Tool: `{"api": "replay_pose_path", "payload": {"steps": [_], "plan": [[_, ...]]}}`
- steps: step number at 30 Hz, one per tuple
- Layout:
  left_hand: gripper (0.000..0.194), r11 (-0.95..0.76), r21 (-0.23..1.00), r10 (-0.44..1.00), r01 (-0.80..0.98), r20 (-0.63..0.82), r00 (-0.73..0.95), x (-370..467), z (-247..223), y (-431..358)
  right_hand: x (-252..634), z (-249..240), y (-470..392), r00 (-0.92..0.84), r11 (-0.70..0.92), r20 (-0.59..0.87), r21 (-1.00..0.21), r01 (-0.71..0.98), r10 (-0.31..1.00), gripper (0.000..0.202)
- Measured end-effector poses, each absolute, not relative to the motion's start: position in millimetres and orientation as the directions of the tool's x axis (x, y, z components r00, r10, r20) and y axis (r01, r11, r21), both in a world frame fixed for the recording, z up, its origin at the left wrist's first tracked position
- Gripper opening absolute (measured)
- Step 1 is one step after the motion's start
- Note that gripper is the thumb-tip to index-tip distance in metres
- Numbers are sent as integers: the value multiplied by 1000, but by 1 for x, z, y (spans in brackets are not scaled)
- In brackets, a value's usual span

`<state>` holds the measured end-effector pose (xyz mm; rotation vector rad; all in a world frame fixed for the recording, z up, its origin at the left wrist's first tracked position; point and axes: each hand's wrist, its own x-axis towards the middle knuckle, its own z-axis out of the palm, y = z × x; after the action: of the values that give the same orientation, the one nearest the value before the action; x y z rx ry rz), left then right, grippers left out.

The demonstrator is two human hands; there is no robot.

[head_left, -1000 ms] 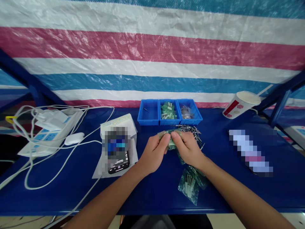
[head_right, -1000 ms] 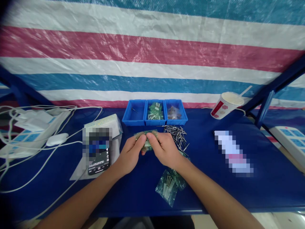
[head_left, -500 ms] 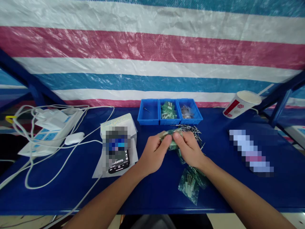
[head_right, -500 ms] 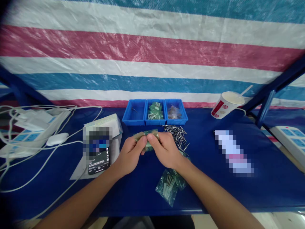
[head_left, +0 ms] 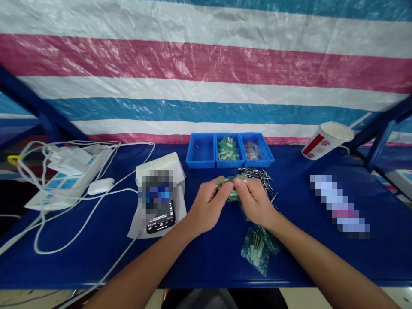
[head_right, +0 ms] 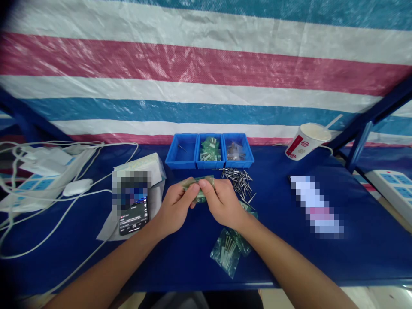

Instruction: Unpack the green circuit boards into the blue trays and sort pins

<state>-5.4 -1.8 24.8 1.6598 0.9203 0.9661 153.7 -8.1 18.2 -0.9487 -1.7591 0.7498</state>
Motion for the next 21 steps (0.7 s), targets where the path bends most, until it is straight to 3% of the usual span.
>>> {"api": "replay_pose_path", "payload": {"steps": [21], "plan": [[45,-218,968,910,122,157,383,-3,22,-2,153,20,-6,-241,490,435,-829,269,868,48]]}}
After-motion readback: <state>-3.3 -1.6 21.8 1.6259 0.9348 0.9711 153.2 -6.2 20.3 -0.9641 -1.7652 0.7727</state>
